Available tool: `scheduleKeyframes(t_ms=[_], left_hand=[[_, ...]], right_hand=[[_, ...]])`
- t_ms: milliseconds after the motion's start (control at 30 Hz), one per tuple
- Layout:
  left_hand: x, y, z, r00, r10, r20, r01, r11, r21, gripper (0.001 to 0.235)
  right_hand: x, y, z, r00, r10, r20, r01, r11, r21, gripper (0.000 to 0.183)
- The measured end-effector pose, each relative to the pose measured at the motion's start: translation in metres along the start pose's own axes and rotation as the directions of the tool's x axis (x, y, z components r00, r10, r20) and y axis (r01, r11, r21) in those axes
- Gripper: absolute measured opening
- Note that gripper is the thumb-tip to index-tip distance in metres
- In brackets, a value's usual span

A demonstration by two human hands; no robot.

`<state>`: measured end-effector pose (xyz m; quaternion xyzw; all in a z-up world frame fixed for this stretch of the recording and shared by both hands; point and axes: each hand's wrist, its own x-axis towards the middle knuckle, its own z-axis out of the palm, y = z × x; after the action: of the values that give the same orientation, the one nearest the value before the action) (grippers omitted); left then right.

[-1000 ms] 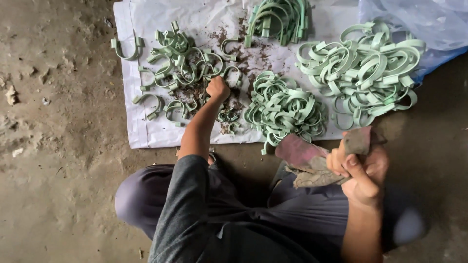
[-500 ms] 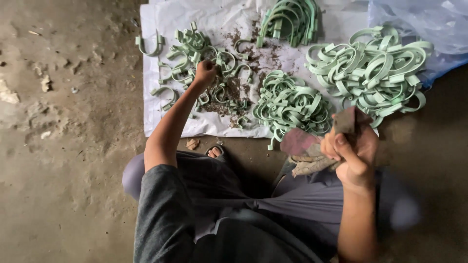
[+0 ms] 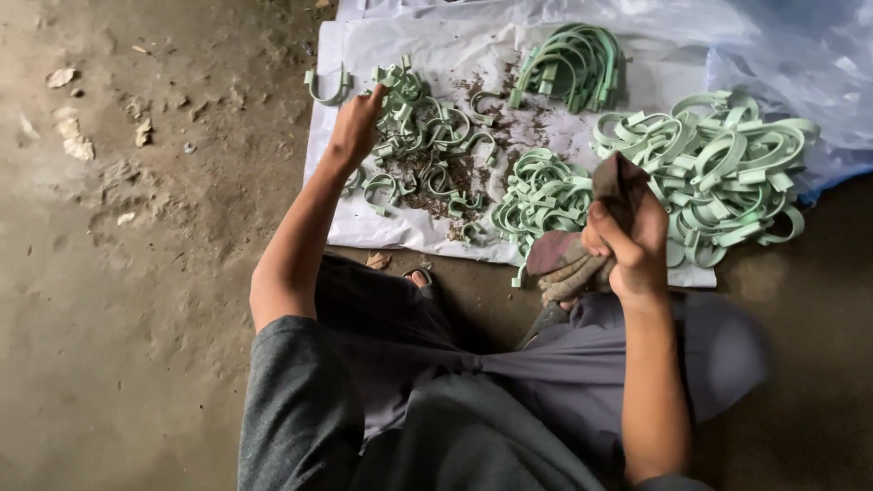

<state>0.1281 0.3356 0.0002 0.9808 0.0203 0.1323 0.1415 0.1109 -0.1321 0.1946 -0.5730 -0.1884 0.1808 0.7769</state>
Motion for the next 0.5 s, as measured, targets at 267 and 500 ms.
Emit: scheduleKeyframes(t_ms=[267,500], left_hand=[[0.015,0.001,-0.083,0.951,0.259,0.17,-0.302,0.899,0.318,0.024],[0.021,0.06,-0.162,0.9,0.427,0.089,-0.435,0.866,0.246,0.036]], right_hand=[[0.02,0.023,0.001,0.989,0.124,0.074,-0.137,0.971,0.197,0.067],[0.032,0.042,0.013,0.974,0.057,0.217,-0.023,0.987,-0.157,0.045]])
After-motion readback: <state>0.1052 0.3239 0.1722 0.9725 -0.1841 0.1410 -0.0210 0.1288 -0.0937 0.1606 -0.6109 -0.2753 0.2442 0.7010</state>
